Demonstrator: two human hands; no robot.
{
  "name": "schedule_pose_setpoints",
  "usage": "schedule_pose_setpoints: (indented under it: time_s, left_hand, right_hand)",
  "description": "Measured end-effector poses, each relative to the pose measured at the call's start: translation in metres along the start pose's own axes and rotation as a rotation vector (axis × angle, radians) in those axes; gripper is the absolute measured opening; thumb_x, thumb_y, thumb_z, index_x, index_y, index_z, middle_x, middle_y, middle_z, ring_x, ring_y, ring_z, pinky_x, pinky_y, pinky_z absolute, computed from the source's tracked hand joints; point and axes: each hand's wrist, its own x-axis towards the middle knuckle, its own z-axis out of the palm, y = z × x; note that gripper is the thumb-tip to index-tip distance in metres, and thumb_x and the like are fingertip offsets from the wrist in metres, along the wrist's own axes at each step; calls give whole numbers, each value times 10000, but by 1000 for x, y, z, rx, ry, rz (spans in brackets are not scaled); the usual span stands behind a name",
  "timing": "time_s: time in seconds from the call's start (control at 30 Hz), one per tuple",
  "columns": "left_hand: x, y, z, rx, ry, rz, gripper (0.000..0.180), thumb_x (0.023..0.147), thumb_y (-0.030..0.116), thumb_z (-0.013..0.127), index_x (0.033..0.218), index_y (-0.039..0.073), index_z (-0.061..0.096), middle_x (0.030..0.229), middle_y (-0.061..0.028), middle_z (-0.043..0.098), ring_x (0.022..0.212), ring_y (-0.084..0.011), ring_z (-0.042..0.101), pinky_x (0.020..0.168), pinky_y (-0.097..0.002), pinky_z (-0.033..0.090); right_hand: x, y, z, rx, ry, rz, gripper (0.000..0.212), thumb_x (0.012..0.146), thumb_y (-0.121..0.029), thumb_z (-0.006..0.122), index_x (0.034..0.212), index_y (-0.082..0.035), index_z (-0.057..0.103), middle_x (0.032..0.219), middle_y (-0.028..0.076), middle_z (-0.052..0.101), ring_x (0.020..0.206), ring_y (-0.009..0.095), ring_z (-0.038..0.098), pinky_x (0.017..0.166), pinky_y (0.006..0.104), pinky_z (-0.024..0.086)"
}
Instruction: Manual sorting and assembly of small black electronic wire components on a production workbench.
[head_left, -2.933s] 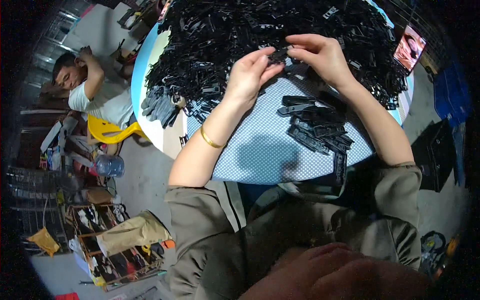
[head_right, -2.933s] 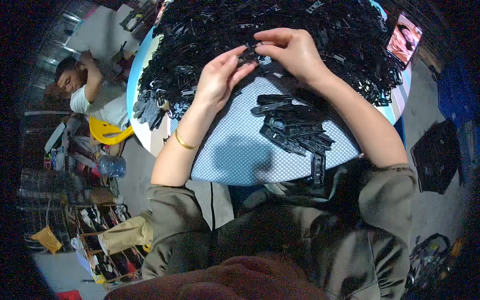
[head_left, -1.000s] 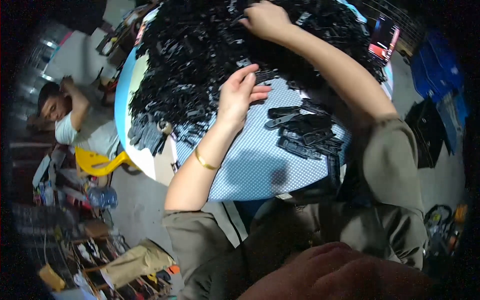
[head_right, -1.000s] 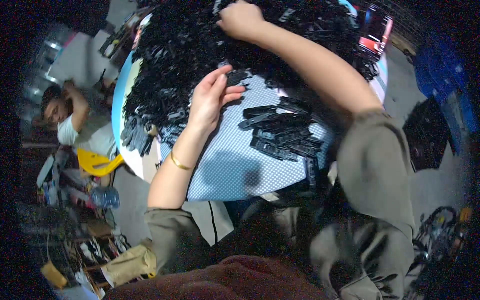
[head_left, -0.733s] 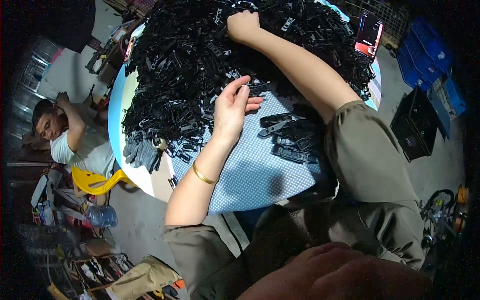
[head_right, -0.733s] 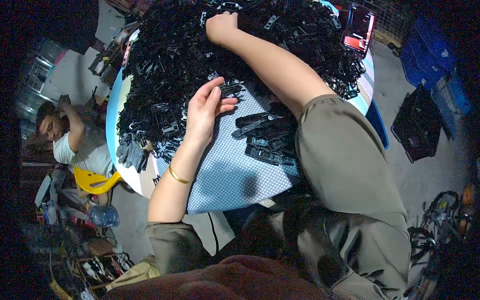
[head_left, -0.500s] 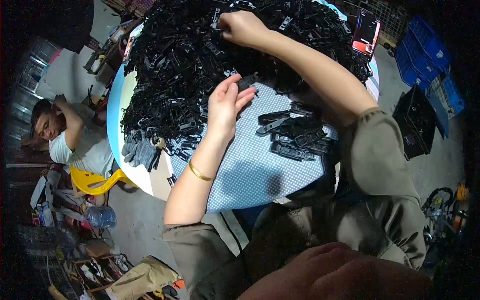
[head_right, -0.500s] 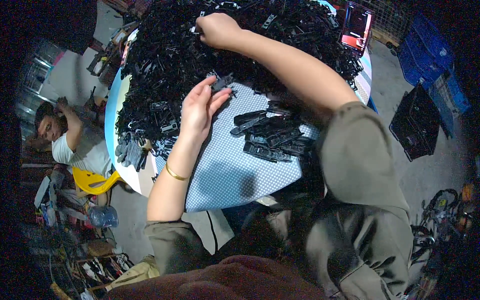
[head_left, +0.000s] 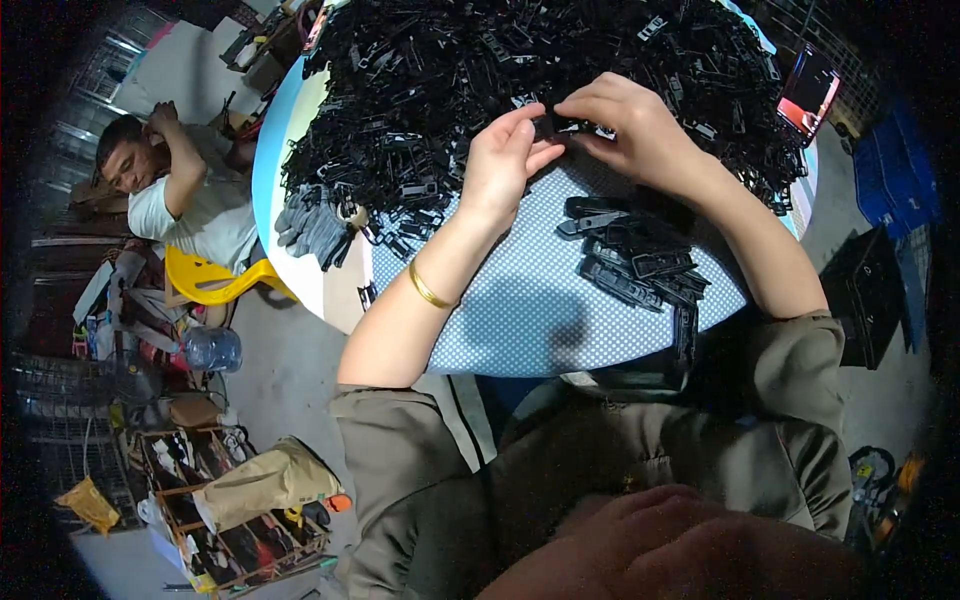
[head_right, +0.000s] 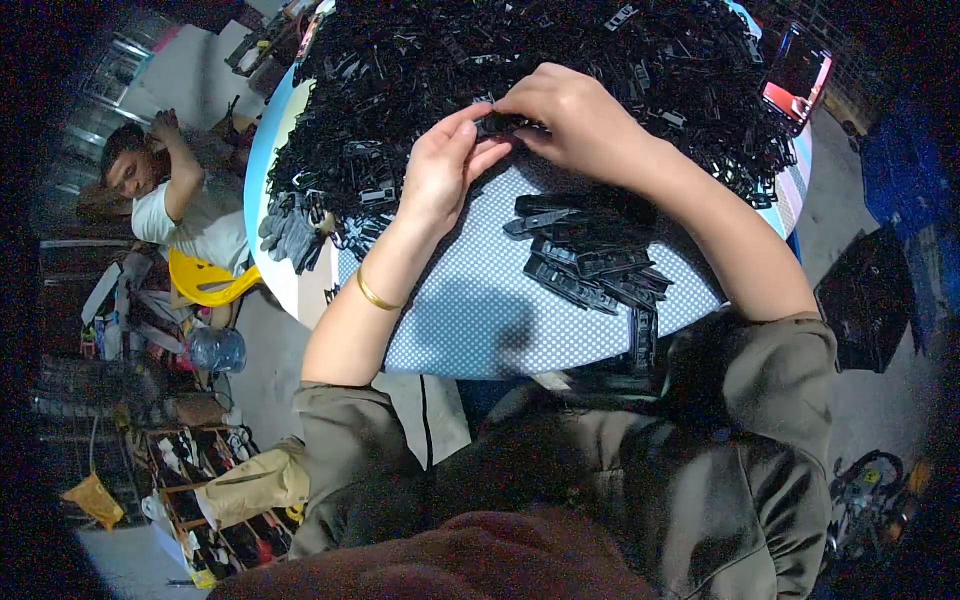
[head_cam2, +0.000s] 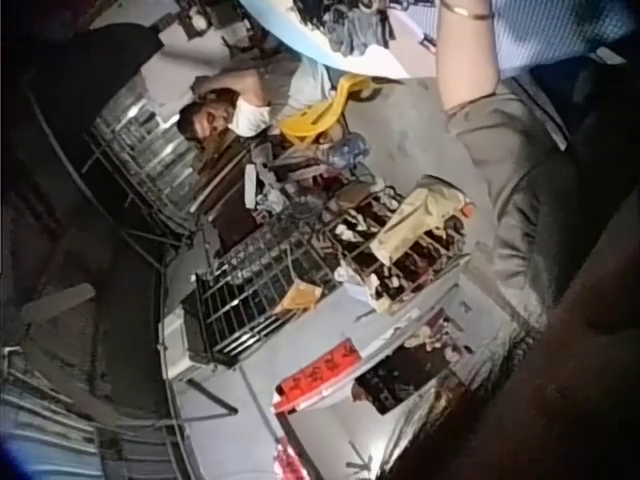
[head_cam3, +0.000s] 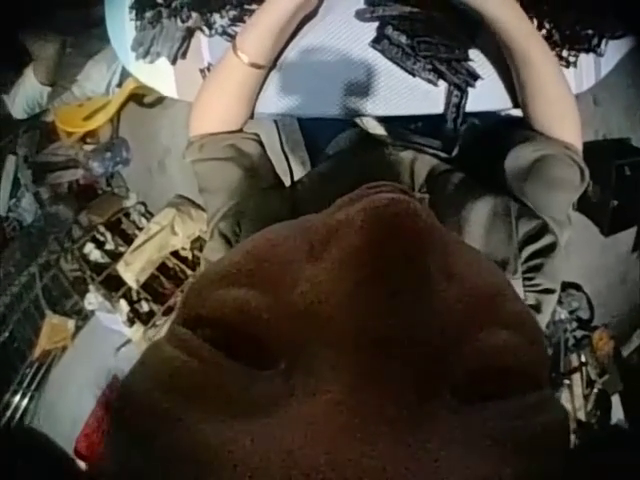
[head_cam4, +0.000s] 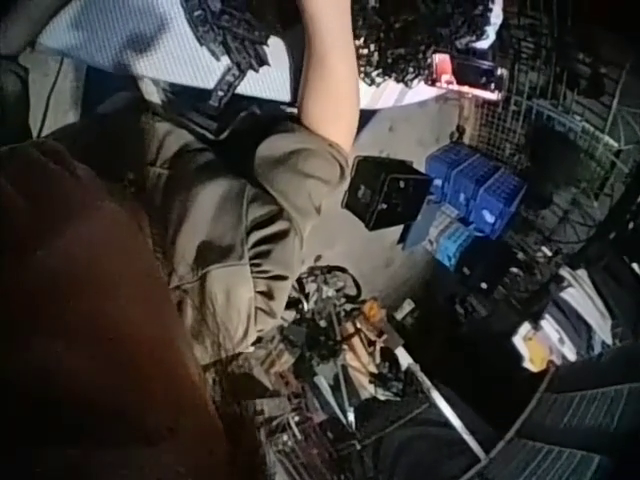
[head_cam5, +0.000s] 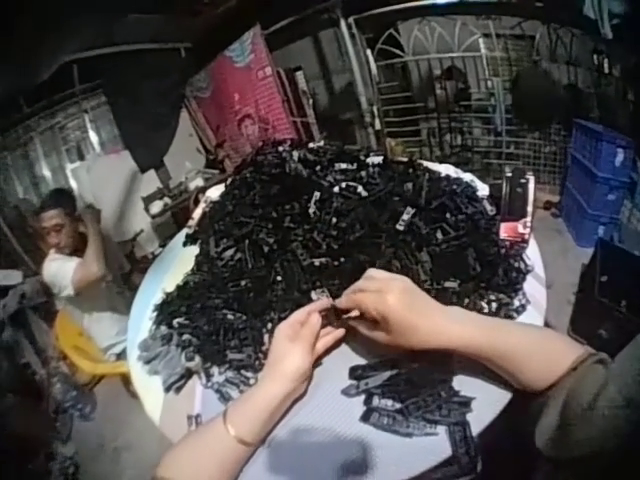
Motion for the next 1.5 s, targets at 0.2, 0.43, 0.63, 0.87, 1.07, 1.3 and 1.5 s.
schedule_pose_setpoints:
  time_s: [0.2, 0.43, 0.63, 0.87, 1.07, 1.3, 1.5]
  left_hand:
    - [1, -5, -1, 41, -19, -15, 283, 872, 59, 436, 1129, -61, 438, 996, -125, 549, 823, -157, 580, 757, -254, 501]
    - [-3, 7, 6, -60, -38, -14, 320, 826, 36, 522, 1128, -51, 460, 935, -90, 585, 742, -119, 589, 673, -212, 511]
    - [-6, 14, 5, 8, -46, 80, 385, 811, 25, 538, 1171, -50, 425, 874, -95, 584, 729, -116, 585, 659, -210, 511]
    - [-12, 22, 6, 78, -141, 150, 385, 809, 18, 532, 1175, -42, 427, 931, -100, 587, 756, -110, 574, 696, -213, 492]
    - [-35, 22, 26, 527, -492, 325, 312, 766, 44, 569, 1074, 6, 538, 1036, -124, 577, 964, -192, 544, 825, -281, 423]
    - [-35, 11, 29, 812, -782, 613, 258, 706, 78, 624, 955, 14, 608, 1028, -155, 582, 1010, -292, 531, 872, -353, 407]
    - [-31, 11, 25, 585, -425, 228, 307, 797, 124, 574, 1073, -5, 534, 1053, -110, 574, 984, -205, 544, 844, -313, 433]
  right_hand:
    - [-2, -7, 8, -57, 75, -135, 295, 587, -41, 665, 875, -34, 602, 810, 70, 586, 756, 219, 541, 667, 320, 473]
    - [-7, -4, 3, 39, 82, 2, 352, 611, -75, 667, 957, -61, 605, 824, 78, 597, 794, 231, 565, 703, 316, 472]
    - [-8, 8, 2, 820, -218, 671, 332, 760, -140, 628, 1068, -27, 573, 885, 55, 624, 774, 77, 558, 693, 215, 446]
    - [-1, 8, -11, 812, -251, 611, 269, 772, -194, 619, 992, -39, 620, 818, 37, 634, 714, 66, 555, 657, 194, 443]
    - [14, 87, -16, 173, 103, 457, 376, 772, -383, 587, 961, -60, 623, 875, 77, 634, 769, 160, 599, 666, 296, 480]
    - [29, 122, 11, -377, -185, 454, 282, 693, -294, 657, 854, -63, 628, 813, 131, 616, 811, 309, 585, 711, 409, 475]
    - [23, 95, -2, -270, 12, 383, 250, 632, -169, 678, 840, -40, 625, 814, 148, 614, 803, 293, 592, 708, 378, 484]
